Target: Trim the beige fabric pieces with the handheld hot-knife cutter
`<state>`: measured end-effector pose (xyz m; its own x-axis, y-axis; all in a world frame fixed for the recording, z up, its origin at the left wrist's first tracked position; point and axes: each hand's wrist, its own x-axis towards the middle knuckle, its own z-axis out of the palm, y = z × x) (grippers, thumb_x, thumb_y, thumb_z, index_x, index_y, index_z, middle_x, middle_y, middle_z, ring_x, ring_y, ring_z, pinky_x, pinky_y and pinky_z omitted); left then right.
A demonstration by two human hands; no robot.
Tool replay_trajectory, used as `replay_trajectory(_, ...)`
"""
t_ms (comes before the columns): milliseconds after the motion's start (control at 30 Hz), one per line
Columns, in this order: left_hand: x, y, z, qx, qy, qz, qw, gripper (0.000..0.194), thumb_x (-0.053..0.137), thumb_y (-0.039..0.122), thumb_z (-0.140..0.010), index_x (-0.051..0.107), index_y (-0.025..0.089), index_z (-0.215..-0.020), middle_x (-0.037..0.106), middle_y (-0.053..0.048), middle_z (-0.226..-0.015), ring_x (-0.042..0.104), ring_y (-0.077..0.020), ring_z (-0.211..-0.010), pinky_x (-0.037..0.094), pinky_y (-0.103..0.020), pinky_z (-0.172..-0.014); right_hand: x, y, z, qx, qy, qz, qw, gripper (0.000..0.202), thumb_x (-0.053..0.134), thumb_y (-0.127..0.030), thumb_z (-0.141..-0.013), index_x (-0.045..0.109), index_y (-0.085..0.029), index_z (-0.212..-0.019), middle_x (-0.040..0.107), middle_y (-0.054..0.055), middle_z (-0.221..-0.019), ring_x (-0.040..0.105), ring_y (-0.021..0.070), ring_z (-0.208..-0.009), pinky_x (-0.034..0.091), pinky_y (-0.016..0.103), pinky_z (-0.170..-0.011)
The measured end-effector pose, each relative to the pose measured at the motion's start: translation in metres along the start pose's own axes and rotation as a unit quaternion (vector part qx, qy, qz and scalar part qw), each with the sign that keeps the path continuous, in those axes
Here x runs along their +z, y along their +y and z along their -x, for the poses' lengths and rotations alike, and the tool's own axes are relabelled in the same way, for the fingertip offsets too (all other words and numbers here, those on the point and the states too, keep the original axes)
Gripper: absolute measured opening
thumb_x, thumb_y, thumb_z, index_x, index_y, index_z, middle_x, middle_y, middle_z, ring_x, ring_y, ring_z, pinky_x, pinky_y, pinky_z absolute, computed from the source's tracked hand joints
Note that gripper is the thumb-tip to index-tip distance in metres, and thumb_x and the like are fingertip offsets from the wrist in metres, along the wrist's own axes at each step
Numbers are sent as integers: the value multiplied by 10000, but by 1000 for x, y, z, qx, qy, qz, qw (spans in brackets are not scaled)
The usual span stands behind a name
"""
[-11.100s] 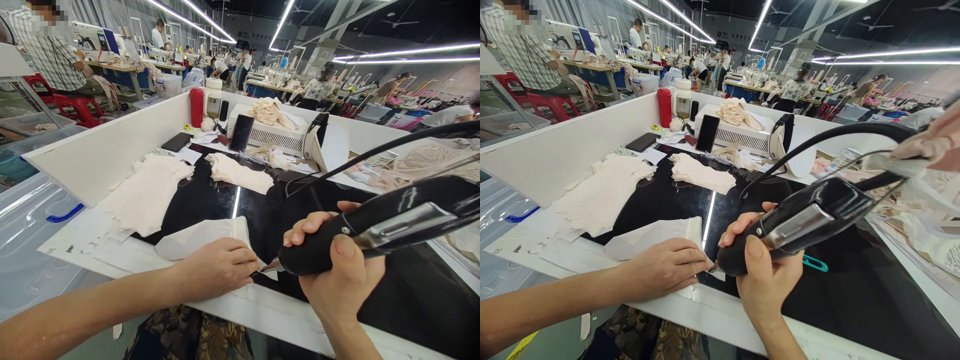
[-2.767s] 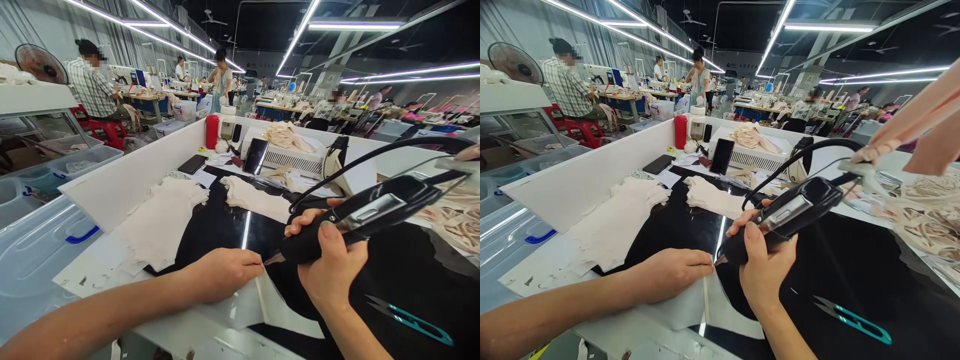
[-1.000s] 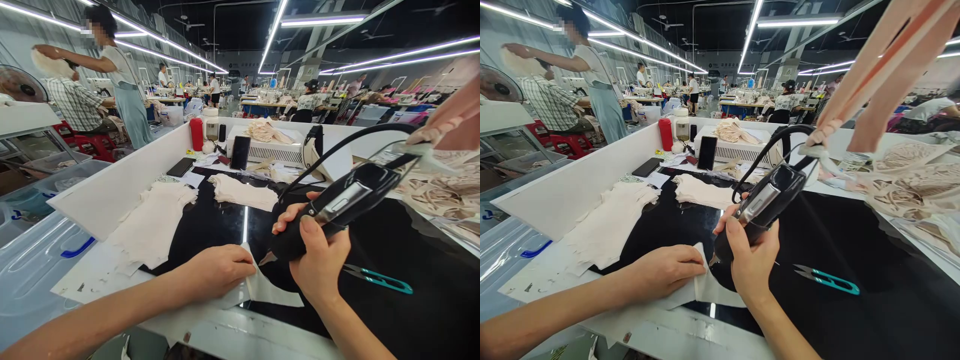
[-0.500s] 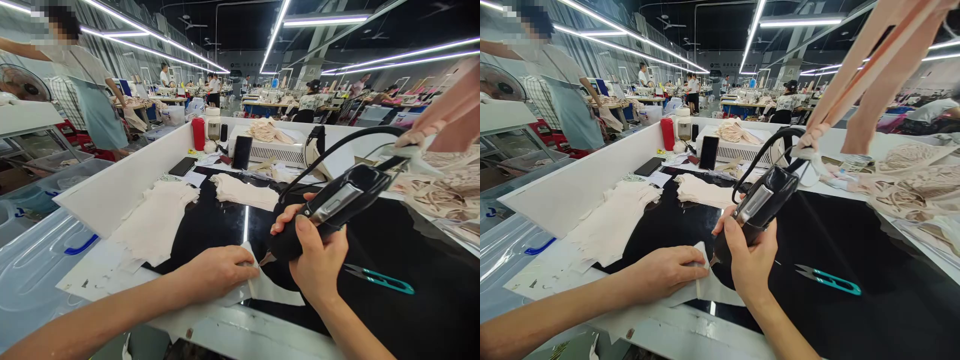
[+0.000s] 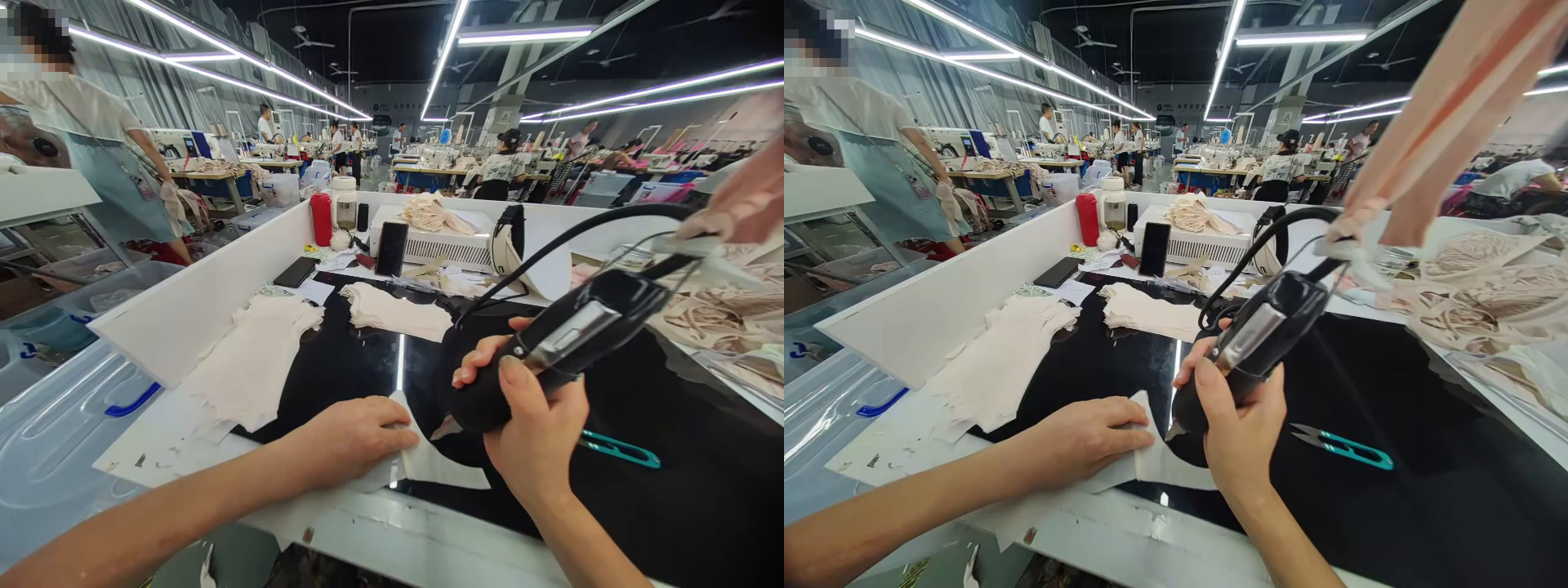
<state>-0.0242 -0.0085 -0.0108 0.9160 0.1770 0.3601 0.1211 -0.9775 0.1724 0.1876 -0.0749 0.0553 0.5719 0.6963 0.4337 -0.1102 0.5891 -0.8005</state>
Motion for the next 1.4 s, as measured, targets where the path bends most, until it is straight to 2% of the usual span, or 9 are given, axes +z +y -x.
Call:
replay_trajectory(133, -7, 3, -3, 9, 24, 4, 1000, 291, 551, 70, -1145, 758, 135, -1339, 787, -164, -1334, 772, -250, -1230, 656, -391, -1121, -5, -12, -1, -19, 13, -15, 1000, 459, 993, -408, -838, 715, -289, -1183, 727, -60, -780, 674, 164, -590, 628, 304, -563)
replay_trajectory(300, -8, 13, -9, -21, 33, 53, 998, 238, 553, 139, -1189, 761, 144, -1304, 796, -131, -1273, 776, -221, -1147, 670, -332, -1026, -12, -12, 6, -22, 6, 8, 1000, 429, 1005, -437, -853, 739, -299, -1160, 726, -45, -791, 691, 174, -600, 637, 315, -566)
replay_trajectory(533, -3, 17, -3, -33, 13, 45, 998, 182, 576, 106, -1170, 753, 145, -1179, 767, -96, -1117, 730, -226, -1004, 643, -334, -916, -10, -13, 15, -24, 11, 21, 999, 476, 1028, -488, -841, 746, -296, -1173, 740, -34, -794, 694, 181, -609, 651, 334, -590)
replay_trajectory(700, -7, 16, 6, -30, 20, 48, 998, 168, 585, 104, -1170, 740, 161, -1203, 769, -91, -1144, 735, -226, -1059, 636, -327, -987, -8, -15, 19, -26, 15, 25, 999, 475, 1030, -478, -841, 744, -295, -1173, 740, -32, -789, 697, 183, -607, 646, 334, -584)
replay_trajectory(833, -7, 17, 8, -20, 31, 32, 999, 184, 558, 128, -1190, 726, 171, -1253, 764, -86, -1140, 740, -221, -1046, 646, -317, -951, -8, -16, 20, -24, 18, 25, 999, 482, 1036, -473, -836, 744, -293, -1175, 742, -30, -787, 700, 187, -601, 644, 337, -576)
replay_trajectory(1000, -1, 21, 9, -15, 15, 2, 1000, 219, 515, 105, -1189, 695, 172, -1294, 750, -93, -1139, 732, -237, -1074, 656, -330, -925, -6, -16, 16, -20, 19, 11, 1000, 485, 1046, -464, -827, 752, -284, -1168, 749, -36, -790, 703, 171, -608, 650, 311, -588)
replay_trajectory(1400, 6, 34, 3, -16, 29, -4, 999, 234, 610, 52, -1121, 702, 154, -1311, 745, -92, -1191, 729, -255, -1114, 657, -322, -900, -3, -11, 16, -12, 8, -8, 1000, 476, 1019, -452, -871, 730, -294, -1213, 747, -60, -829, 704, 154, -634, 651, 290, -622)
